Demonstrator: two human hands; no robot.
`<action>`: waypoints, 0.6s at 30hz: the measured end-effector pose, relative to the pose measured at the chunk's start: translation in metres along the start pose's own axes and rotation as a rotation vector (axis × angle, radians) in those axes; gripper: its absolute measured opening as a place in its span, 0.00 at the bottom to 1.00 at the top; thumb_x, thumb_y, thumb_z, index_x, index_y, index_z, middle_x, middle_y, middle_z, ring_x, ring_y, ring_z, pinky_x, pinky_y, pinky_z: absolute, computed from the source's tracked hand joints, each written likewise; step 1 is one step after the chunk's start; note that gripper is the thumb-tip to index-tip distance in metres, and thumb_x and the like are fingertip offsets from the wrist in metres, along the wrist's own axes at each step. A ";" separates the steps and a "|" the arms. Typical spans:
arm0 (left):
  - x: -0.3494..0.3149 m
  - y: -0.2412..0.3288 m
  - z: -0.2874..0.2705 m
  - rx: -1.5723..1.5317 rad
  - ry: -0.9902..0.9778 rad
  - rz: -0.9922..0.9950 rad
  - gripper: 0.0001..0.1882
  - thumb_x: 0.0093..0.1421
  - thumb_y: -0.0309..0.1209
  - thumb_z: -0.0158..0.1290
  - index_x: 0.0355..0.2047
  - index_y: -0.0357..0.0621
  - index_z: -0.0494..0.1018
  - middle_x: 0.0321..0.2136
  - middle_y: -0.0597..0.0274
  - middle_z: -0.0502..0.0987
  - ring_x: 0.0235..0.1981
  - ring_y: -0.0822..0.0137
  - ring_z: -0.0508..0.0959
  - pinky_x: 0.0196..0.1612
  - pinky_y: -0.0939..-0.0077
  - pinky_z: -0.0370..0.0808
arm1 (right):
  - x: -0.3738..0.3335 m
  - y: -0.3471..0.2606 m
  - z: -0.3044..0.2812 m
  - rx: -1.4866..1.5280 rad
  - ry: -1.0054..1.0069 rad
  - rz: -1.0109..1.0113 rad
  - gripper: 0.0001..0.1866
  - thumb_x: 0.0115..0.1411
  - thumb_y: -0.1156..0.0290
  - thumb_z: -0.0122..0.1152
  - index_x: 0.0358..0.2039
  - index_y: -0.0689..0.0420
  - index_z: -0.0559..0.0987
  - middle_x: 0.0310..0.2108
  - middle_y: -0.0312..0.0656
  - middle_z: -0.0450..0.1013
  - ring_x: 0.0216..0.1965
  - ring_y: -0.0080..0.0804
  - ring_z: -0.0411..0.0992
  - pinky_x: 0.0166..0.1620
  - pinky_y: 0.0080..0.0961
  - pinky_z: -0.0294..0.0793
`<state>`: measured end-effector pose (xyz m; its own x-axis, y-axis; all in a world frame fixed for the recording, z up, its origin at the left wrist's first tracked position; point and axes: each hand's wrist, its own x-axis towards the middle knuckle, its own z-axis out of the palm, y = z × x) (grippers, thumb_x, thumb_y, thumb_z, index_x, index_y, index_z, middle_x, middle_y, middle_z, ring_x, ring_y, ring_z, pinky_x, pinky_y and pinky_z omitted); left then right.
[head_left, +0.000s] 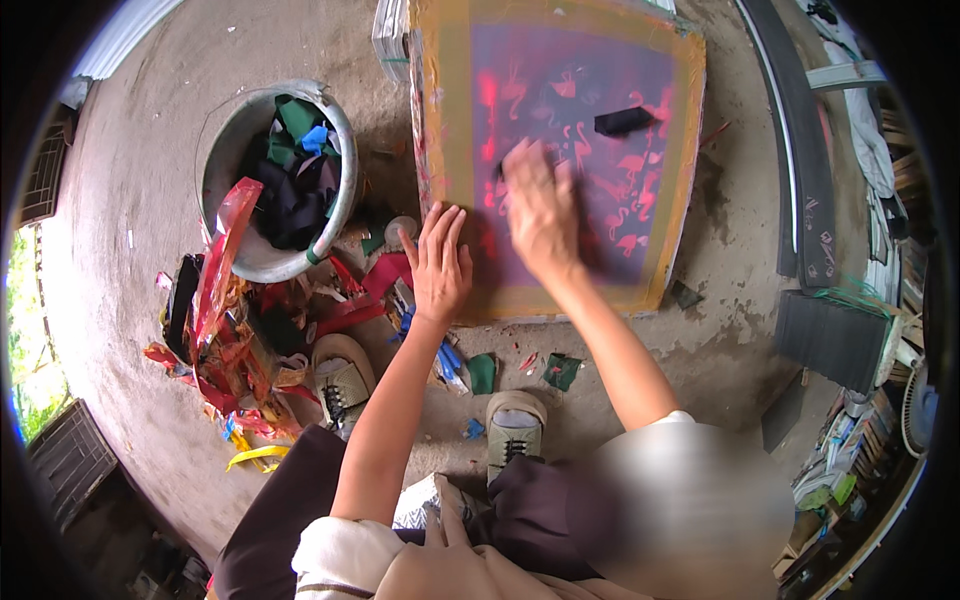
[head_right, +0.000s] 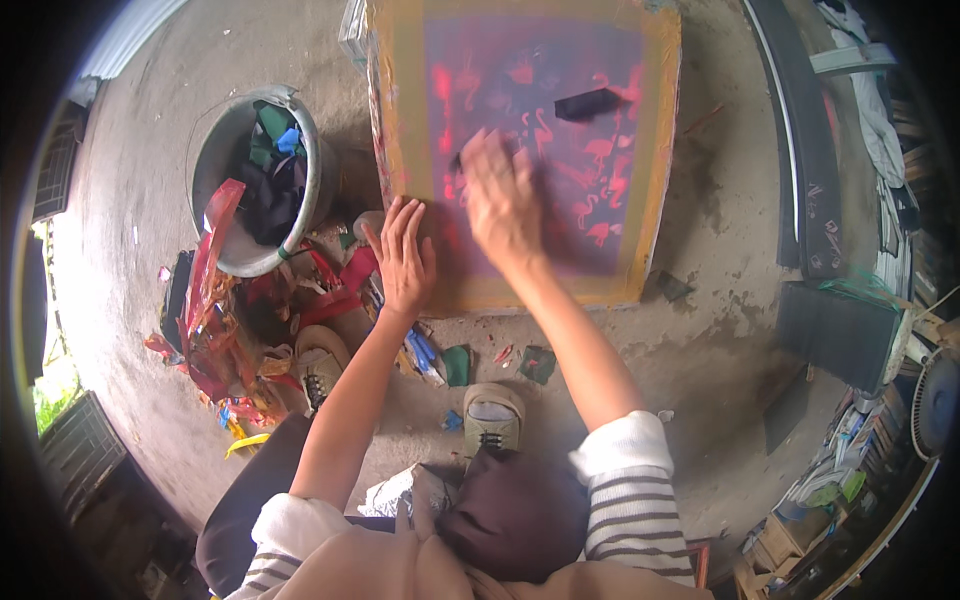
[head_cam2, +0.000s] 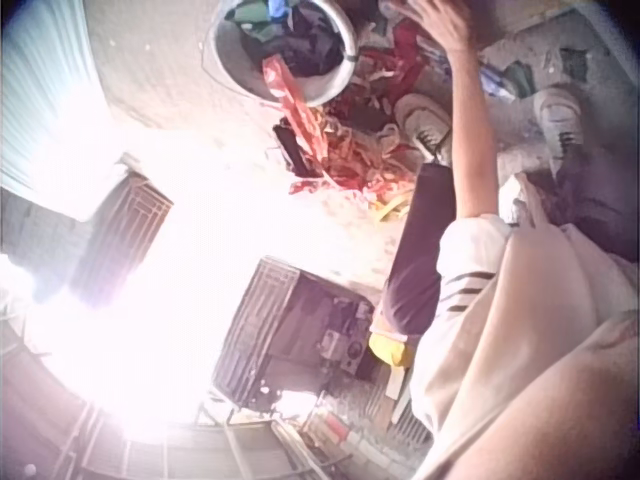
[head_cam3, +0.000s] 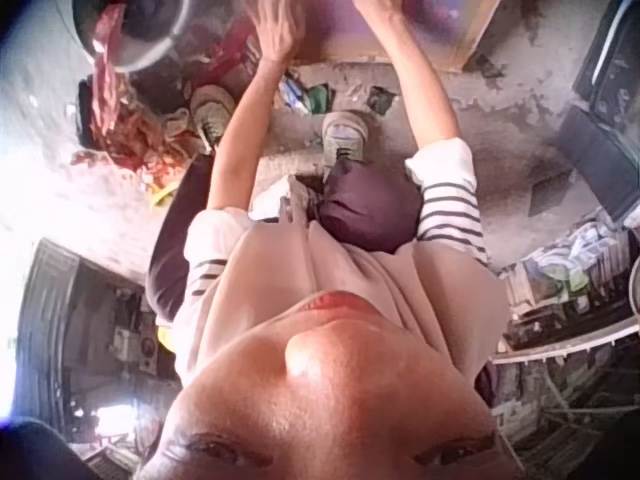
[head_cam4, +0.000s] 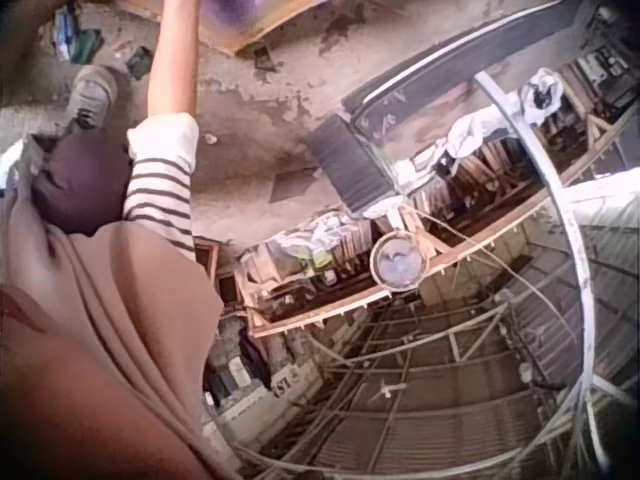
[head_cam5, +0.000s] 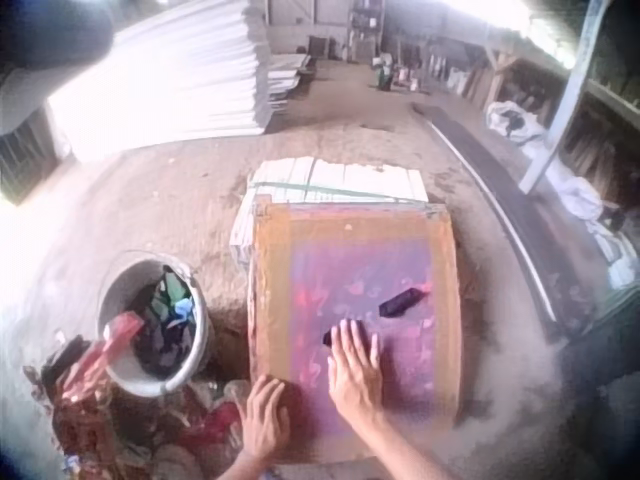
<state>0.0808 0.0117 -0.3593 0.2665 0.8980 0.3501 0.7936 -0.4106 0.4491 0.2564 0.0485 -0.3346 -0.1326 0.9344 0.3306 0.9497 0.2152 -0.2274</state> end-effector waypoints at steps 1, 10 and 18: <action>0.000 0.001 0.002 -0.003 0.010 0.006 0.29 0.57 0.23 0.48 0.60 0.45 0.62 0.58 0.62 0.65 0.66 0.60 0.58 0.68 0.43 0.34 | -0.018 -0.005 0.007 0.173 -0.038 -0.044 0.29 0.62 0.68 0.54 0.63 0.56 0.64 0.67 0.41 0.56 0.69 0.34 0.51 0.68 0.51 0.47; 0.001 0.000 0.001 0.007 0.009 0.022 0.29 0.57 0.23 0.49 0.60 0.46 0.62 0.58 0.62 0.64 0.66 0.59 0.58 0.69 0.43 0.35 | -0.076 0.002 -0.002 0.165 -0.133 -0.030 0.28 0.62 0.71 0.52 0.64 0.56 0.64 0.68 0.42 0.55 0.69 0.35 0.52 0.68 0.50 0.45; 0.000 -0.003 0.002 0.022 -0.011 0.028 0.29 0.57 0.26 0.49 0.61 0.48 0.63 0.59 0.64 0.64 0.66 0.61 0.58 0.69 0.44 0.35 | -0.016 0.028 -0.009 -0.013 0.076 0.127 0.26 0.66 0.65 0.48 0.64 0.52 0.63 0.67 0.37 0.57 0.69 0.31 0.52 0.69 0.48 0.43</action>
<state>0.0794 0.0136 -0.3623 0.2941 0.8881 0.3533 0.7979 -0.4316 0.4209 0.2877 0.0367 -0.3379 0.0103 0.9297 0.3681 0.9611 0.0924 -0.2603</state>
